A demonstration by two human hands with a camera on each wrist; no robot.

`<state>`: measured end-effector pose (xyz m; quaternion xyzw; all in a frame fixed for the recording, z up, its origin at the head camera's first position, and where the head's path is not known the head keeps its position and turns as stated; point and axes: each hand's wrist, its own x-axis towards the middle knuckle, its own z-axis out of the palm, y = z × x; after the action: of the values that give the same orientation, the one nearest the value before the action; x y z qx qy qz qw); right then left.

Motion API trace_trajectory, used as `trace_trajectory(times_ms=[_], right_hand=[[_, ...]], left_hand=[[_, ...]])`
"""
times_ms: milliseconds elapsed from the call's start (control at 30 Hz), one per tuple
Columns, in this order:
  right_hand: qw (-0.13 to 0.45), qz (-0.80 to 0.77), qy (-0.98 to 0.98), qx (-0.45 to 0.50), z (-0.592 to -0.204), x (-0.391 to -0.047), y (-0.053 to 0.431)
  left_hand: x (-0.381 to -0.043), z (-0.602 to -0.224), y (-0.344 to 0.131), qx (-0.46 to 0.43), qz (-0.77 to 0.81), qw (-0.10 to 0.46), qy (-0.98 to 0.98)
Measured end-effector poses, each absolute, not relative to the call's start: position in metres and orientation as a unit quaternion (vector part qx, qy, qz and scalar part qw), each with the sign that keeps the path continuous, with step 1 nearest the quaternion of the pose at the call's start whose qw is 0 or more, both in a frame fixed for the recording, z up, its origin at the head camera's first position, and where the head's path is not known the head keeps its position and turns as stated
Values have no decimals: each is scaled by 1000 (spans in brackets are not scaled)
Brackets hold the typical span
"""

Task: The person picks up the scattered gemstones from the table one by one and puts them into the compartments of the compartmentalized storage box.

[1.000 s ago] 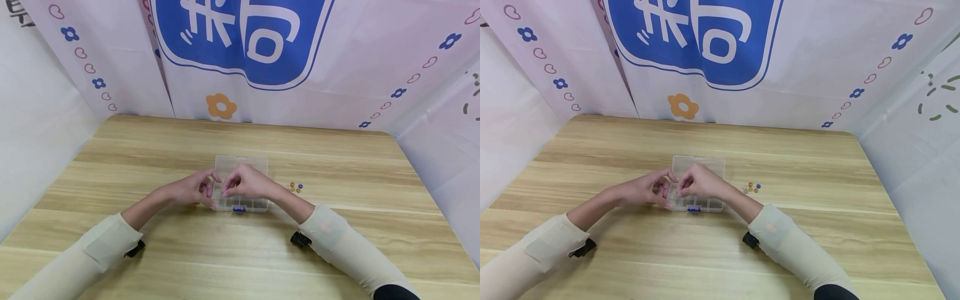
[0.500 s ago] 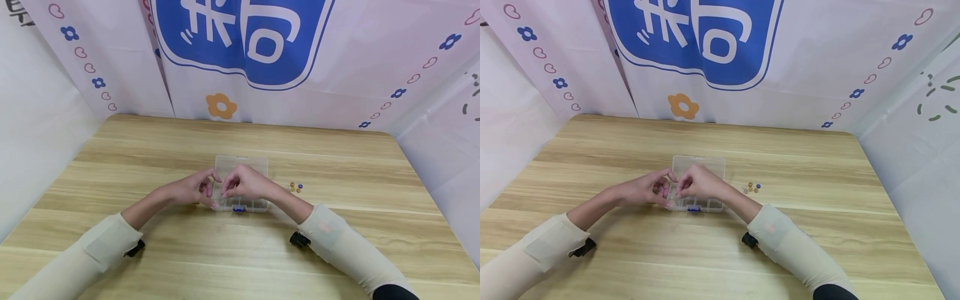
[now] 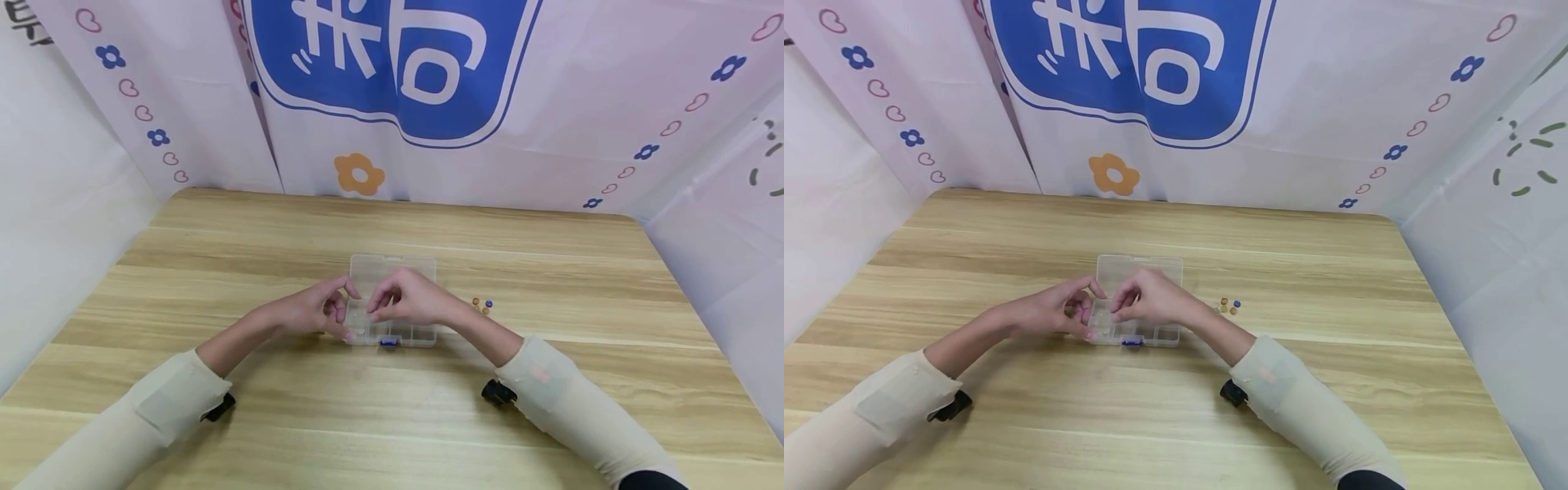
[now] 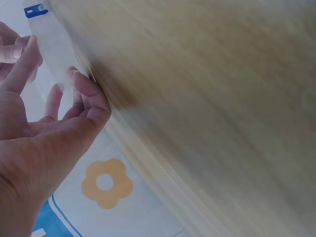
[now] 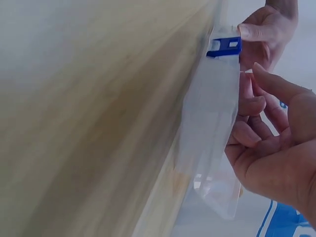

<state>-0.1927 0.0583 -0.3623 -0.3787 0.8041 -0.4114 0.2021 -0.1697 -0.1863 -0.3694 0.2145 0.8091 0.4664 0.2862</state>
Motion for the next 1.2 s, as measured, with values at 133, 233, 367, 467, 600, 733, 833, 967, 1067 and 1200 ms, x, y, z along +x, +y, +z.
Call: trace_trajectory(times_ms=[133, 233, 367, 467, 600, 733, 833, 967, 1067, 1200], right_hand=[[194, -422, 800, -380, -363, -194, 69], [187, -429, 800, -375, -363, -194, 77], [183, -440, 803, -359, -362, -196, 88], [182, -445, 808, -342, -361, -197, 95], [178, -441, 819, -320, -362, -197, 104], [163, -436, 826, -316, -362, -196, 112], [156, -436, 827, -318, -362, -196, 117], [154, -437, 829, -312, -364, -196, 125], [153, -438, 833, -301, -363, -196, 132], [146, -434, 844, -279, -363, -196, 142]], left_hand=[[-169, -369, -187, 211, 466, 289, 809], [-169, -369, -186, 211, 467, 289, 809], [-169, -369, -186, 213, 465, 287, 810], [-169, -369, -186, 213, 464, 285, 811], [-169, -369, -186, 213, 466, 287, 810], [-169, -369, -187, 214, 467, 288, 808], [-170, -370, -187, 215, 468, 288, 808], [-170, -371, -188, 218, 468, 286, 807], [-170, -371, -188, 218, 467, 287, 808], [-169, -370, -188, 217, 468, 289, 806]])
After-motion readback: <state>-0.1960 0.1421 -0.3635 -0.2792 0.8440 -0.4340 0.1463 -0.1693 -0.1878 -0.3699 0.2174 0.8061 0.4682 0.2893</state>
